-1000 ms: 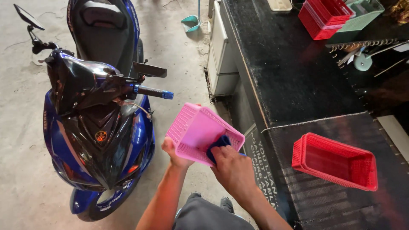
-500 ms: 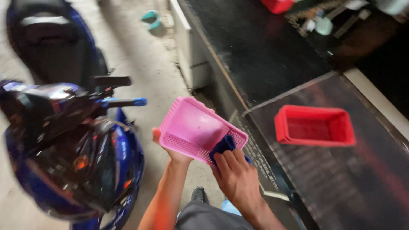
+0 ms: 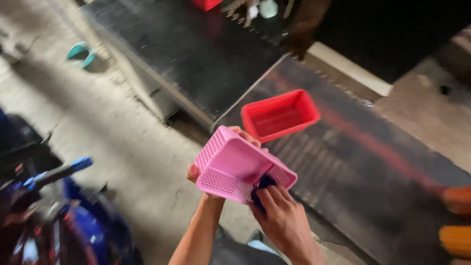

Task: Wiping down red plastic baskets with a blue cloth at a bar counter.

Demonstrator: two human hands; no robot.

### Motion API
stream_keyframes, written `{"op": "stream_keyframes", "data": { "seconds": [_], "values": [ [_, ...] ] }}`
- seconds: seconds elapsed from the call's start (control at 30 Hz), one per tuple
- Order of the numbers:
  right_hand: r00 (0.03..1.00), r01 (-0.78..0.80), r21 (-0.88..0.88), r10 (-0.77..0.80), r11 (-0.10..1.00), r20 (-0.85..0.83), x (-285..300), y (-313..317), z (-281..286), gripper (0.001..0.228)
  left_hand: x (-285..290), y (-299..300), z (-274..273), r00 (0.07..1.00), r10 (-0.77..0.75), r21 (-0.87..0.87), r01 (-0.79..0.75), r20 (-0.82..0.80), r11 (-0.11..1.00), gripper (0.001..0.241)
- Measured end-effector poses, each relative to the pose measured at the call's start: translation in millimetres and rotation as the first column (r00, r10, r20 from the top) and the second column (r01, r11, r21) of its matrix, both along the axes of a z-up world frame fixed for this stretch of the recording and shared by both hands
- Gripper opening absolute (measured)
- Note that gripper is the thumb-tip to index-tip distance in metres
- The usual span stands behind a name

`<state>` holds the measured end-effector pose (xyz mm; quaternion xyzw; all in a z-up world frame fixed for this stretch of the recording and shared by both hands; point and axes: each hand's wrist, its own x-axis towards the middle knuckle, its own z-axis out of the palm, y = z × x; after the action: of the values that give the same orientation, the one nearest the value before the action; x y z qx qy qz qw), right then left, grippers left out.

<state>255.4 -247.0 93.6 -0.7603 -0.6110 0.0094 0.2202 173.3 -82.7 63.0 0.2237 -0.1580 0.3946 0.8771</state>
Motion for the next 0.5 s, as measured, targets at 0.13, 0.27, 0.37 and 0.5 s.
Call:
{"op": "stream_keyframes", "data": {
  "seconds": [0.13,0.27,0.37,0.5],
  "values": [
    [0.975,-0.022,0.108,0.046,0.994,-0.218,51,-48,-3,0.035,40,-19,-7,0.984,-0.155,-0.067,0.161,0.087,0.985,0.101],
    [0.426,0.332,0.016,-0.135,0.943,-0.894,80,-93,15,0.028,73,-50,-7,0.994,-0.104,-0.11,0.1,-0.028,0.989,0.107],
    [0.313,0.286,0.342,0.25,0.895,-0.916,77,-100,26,0.056,96,-76,-16,0.989,-0.143,-0.143,0.138,-0.025,0.98,0.107],
    [0.93,-0.164,0.07,0.178,0.984,-0.321,81,-61,23,0.083,127,-106,-20,0.975,-0.215,-0.152,0.204,-0.055,0.967,0.106]
  ]
}}
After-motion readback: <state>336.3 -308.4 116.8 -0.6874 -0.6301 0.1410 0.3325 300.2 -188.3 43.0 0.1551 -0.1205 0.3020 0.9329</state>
